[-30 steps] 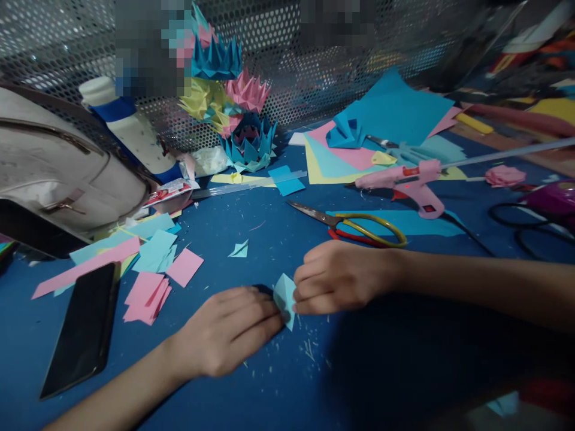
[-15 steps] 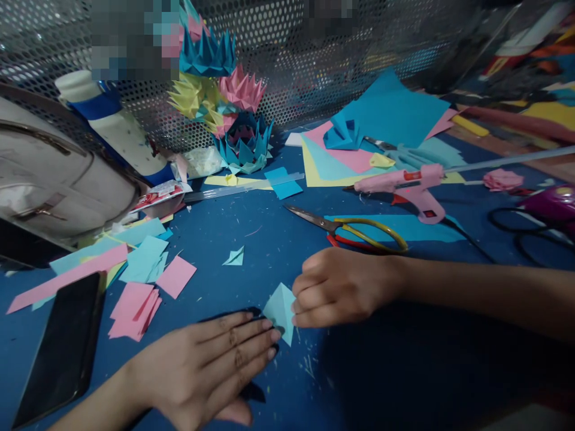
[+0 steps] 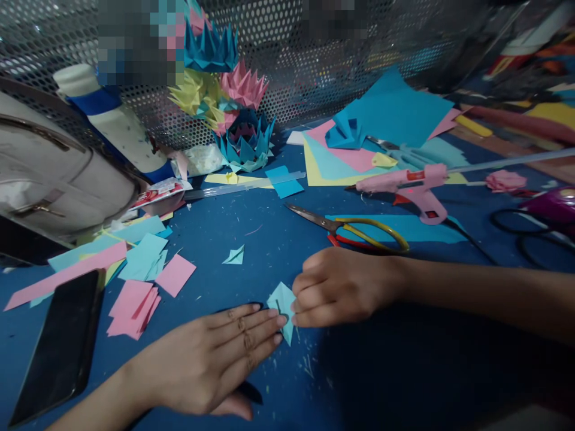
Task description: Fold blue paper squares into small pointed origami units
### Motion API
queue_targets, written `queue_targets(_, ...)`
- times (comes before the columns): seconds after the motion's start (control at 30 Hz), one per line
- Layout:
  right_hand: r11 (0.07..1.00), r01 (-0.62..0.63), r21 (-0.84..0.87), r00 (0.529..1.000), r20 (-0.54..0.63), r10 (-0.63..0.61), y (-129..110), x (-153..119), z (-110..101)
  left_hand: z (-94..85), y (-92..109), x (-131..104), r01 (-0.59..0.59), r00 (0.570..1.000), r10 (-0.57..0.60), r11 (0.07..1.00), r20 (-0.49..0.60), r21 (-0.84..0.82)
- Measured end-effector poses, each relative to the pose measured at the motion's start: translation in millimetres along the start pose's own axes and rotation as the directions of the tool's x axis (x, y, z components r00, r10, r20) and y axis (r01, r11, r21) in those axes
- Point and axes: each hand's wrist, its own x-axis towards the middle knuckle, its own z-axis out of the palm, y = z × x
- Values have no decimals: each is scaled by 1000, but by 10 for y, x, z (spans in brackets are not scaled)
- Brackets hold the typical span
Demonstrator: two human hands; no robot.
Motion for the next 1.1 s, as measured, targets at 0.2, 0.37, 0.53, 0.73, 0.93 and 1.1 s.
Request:
queue_targets(0.2, 999, -5, -43, 1000, 25, 6, -8, 15, -22, 10, 4, 16, 22, 1000, -21, 999, 22, -25)
queue_targets(0.37, 998, 1, -56, 999, 41, 2, -8, 24, -30, -19, -13, 18, 42, 997, -36, 995, 65, -86)
queue_targets(0.53, 999, 0, -54, 999, 40, 2, -14, 23, -28, -26, 8, 2, 65, 996, -60, 996, 73, -68)
queue_targets(0.73, 999, -12, -42, 999, 41, 13, -15, 30, -28, -10, 114, 14, 125, 990, -129, 990, 64, 69)
queue_targets(0.93, 999, -32, -26, 997, 76, 34, -8, 24, -10, 134, 217, 20, 189, 982, -186, 954, -38, 233)
queue_targets(1.1, 999, -32, -20, 998, 49, 33, 0, 39, -22, 111, 195, 32, 169, 985, -170, 962, -12, 214)
